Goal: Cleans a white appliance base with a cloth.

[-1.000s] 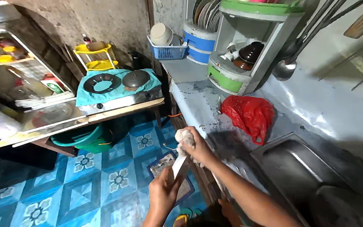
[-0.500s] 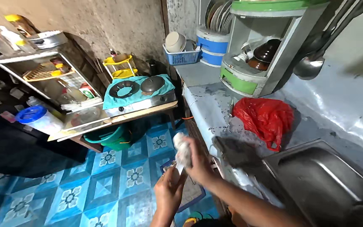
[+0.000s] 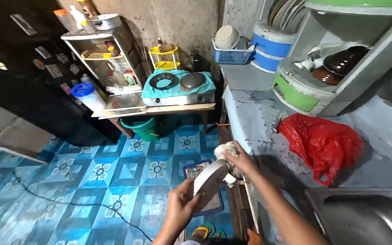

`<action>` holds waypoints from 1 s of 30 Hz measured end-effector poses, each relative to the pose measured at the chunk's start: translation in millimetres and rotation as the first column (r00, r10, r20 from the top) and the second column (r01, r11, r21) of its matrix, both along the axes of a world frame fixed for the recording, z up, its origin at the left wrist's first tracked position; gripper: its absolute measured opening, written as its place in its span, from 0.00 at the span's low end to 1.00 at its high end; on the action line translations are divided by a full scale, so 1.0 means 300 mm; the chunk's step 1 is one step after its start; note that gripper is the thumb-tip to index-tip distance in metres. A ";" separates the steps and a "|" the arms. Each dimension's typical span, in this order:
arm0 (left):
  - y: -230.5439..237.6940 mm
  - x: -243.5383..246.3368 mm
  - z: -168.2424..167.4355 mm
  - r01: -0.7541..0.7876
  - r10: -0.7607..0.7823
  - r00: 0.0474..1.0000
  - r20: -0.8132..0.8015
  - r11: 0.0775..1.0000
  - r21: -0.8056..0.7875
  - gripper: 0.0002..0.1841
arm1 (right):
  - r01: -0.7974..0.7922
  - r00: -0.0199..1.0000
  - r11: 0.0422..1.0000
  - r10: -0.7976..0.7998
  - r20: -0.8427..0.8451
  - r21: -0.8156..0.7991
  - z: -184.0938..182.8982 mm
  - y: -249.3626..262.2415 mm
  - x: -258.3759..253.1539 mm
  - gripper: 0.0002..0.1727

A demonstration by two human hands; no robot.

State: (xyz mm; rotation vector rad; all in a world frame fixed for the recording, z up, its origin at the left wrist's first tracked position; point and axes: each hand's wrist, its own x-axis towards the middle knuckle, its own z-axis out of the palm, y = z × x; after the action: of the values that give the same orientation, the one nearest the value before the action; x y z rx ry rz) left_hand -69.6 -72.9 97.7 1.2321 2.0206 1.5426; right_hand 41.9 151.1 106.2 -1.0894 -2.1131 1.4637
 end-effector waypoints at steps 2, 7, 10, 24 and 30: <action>-0.037 -0.027 0.030 0.004 -0.020 0.984 0.178 0.996 0.088 0.16 | 0.195 0.972 0.950 -0.220 -0.078 -0.242 -0.071 0.049 0.048 0.26; -0.074 -0.006 -0.001 -0.261 0.106 0.766 0.634 0.953 0.156 0.15 | 0.176 0.830 0.740 -0.466 -0.306 -0.649 -0.112 -0.142 0.039 0.18; -0.063 0.041 -0.096 -0.312 0.084 0.685 0.724 0.931 0.187 0.19 | 0.099 0.869 0.715 -0.401 -0.290 -0.692 -0.092 -0.271 -0.088 0.10; -0.475 -0.796 -0.175 0.146 -0.151 0.986 -0.077 0.987 -0.069 0.59 | -0.796 0.604 0.547 0.737 -0.303 -0.259 -0.102 -0.448 -0.910 0.28; -0.806 -1.031 -0.186 -0.139 0.181 0.970 0.159 0.959 -0.248 0.41 | -0.411 0.902 0.763 0.419 -0.103 -0.499 -0.167 -0.733 -1.354 0.24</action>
State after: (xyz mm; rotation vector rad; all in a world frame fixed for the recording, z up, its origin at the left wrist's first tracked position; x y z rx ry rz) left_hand -378.9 -314.8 42.1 0.8262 2.1517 1.3773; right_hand -364.2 -68.7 56.1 -0.8021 -2.1194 2.3402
